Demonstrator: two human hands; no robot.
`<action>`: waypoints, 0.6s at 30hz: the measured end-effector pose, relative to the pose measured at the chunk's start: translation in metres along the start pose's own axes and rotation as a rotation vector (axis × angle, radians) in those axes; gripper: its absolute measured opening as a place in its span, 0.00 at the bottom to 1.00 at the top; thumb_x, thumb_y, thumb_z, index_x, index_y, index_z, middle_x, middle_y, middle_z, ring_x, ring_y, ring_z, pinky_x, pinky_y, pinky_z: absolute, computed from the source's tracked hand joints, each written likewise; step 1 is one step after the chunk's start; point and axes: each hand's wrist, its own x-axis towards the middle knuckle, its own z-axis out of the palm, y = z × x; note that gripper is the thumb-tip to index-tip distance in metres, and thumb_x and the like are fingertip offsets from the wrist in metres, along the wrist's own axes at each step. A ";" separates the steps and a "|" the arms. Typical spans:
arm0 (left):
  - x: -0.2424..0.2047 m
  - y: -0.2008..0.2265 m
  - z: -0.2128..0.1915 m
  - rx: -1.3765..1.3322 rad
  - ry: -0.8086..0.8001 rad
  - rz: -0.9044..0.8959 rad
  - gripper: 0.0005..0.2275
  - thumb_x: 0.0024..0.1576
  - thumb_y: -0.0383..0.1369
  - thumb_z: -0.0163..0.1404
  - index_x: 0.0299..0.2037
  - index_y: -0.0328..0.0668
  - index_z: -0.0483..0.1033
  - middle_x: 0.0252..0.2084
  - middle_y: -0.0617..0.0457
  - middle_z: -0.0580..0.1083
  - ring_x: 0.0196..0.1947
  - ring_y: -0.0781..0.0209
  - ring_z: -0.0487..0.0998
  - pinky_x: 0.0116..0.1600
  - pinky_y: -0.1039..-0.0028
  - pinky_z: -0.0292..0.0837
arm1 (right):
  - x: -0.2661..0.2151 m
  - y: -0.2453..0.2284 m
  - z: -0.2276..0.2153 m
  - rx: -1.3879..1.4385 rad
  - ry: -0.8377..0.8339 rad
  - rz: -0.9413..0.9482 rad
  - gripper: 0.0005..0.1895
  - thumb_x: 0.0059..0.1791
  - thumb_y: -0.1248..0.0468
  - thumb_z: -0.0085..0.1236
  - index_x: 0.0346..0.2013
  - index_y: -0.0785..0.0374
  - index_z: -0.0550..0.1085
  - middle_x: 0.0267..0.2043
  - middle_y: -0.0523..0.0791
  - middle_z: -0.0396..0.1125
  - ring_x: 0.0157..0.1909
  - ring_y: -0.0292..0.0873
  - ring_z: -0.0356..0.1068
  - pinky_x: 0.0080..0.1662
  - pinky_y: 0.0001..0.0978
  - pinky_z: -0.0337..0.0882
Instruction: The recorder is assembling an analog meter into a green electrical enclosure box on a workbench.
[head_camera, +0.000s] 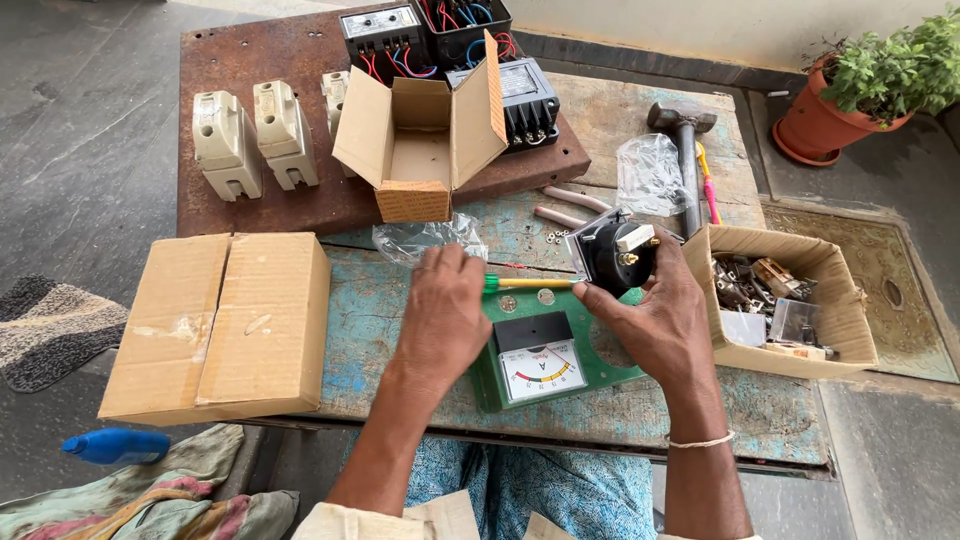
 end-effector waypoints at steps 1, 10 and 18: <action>-0.004 -0.004 -0.005 0.001 -0.002 -0.003 0.11 0.48 0.22 0.56 0.42 0.30 0.78 0.46 0.39 0.73 0.52 0.47 0.70 0.65 0.57 0.63 | 0.000 0.002 0.000 0.002 -0.004 0.001 0.43 0.35 0.54 0.75 0.61 0.65 0.69 0.49 0.50 0.74 0.51 0.45 0.74 0.54 0.39 0.72; -0.022 -0.014 -0.005 0.015 0.056 -0.227 0.07 0.48 0.20 0.54 0.37 0.31 0.77 0.41 0.40 0.71 0.47 0.47 0.70 0.56 0.58 0.68 | 0.002 0.016 0.012 -0.039 0.006 0.052 0.46 0.35 0.52 0.74 0.63 0.66 0.67 0.49 0.51 0.74 0.51 0.47 0.74 0.54 0.41 0.71; -0.001 0.059 -0.023 -0.135 -0.030 0.150 0.37 0.43 0.53 0.60 0.59 0.34 0.70 0.62 0.27 0.66 0.66 0.31 0.61 0.68 0.42 0.51 | 0.000 0.021 -0.001 0.048 0.025 0.078 0.42 0.34 0.52 0.74 0.59 0.65 0.70 0.48 0.50 0.75 0.50 0.45 0.75 0.53 0.38 0.73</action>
